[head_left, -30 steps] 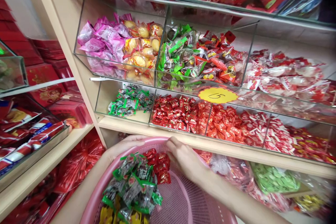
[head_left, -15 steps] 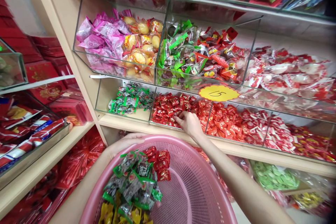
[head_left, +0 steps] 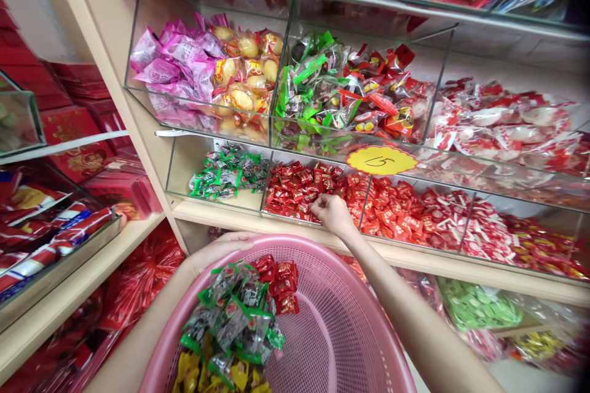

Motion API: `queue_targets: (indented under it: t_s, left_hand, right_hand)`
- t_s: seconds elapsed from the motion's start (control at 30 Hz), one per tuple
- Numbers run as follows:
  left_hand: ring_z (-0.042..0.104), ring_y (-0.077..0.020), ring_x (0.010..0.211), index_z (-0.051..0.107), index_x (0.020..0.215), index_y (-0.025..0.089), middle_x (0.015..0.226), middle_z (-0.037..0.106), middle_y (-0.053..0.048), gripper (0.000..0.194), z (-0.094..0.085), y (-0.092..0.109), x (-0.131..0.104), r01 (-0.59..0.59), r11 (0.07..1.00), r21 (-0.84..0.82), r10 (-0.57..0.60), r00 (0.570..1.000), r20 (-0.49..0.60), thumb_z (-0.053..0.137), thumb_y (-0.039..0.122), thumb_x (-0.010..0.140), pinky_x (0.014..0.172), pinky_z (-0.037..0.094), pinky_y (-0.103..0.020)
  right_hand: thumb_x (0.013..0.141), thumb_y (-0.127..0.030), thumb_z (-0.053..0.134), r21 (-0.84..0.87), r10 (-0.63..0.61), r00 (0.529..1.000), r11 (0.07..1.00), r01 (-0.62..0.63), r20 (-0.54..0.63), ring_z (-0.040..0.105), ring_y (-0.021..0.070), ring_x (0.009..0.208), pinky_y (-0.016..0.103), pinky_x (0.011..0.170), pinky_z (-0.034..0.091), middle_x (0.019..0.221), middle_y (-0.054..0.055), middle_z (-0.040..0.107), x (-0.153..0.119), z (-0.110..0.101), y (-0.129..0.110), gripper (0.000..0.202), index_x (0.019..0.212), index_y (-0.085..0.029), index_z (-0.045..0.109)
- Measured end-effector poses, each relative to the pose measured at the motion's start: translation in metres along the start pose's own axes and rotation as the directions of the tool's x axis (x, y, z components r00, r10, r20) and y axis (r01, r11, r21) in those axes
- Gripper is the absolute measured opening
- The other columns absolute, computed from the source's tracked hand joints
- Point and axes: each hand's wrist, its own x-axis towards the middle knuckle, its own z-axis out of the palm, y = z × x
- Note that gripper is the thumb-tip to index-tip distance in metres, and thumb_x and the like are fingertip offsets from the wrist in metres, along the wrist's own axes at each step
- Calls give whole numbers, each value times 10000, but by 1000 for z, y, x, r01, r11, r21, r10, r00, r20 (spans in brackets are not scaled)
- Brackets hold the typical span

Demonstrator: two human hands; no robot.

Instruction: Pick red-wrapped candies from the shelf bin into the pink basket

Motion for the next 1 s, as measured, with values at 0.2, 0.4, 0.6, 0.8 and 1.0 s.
queue_targets:
  t_s: [0.2,0.4,0.6,0.8,1.0]
  left_hand:
    - [574,-254,1015,595,1131,166,1107,632,-73,448,0,-3,0,15,997,-69,-15,1000,8,660,272,702,886,419,-347]
    - [584,-249,996,603,1113,179,1106,634,-61,414,0,-5,0,12,998,-67,-12,1000,-4,658,253,710,862,434,-339]
    - [605,-242,952,619,1091,177,1065,654,-60,395,2,-2,-1,10,997,-82,-10,1000,0,662,247,705,850,440,-338]
    - [595,-235,974,630,1070,175,1057,658,-53,382,3,-1,-2,14,995,-95,-16,1000,-15,666,246,696,885,419,-330]
    - [590,-234,968,637,1046,144,1069,651,-54,384,7,4,-7,0,997,-83,-5,998,-70,680,241,678,873,424,-318]
  right_hand:
    - [670,-279,481,68,-25,998,997,28,-51,462,100,470,202,484,318,489,-21,525,-3,-2,-1,149,560,-185,517]
    - [657,-266,491,116,-32,996,992,42,-86,432,96,447,207,476,317,473,-33,498,-4,-4,-1,139,545,-184,504]
    - [666,-262,488,159,-41,993,986,58,-109,417,93,450,207,470,317,476,-40,479,-6,-5,-1,150,535,-188,477]
    - [670,-276,512,240,-40,993,969,66,-113,396,94,445,214,457,311,471,-42,462,-6,-4,0,165,536,-190,471]
    - [734,-313,516,408,-93,989,903,132,-113,391,87,481,210,477,336,533,-39,463,-25,-21,-12,170,634,-177,493]
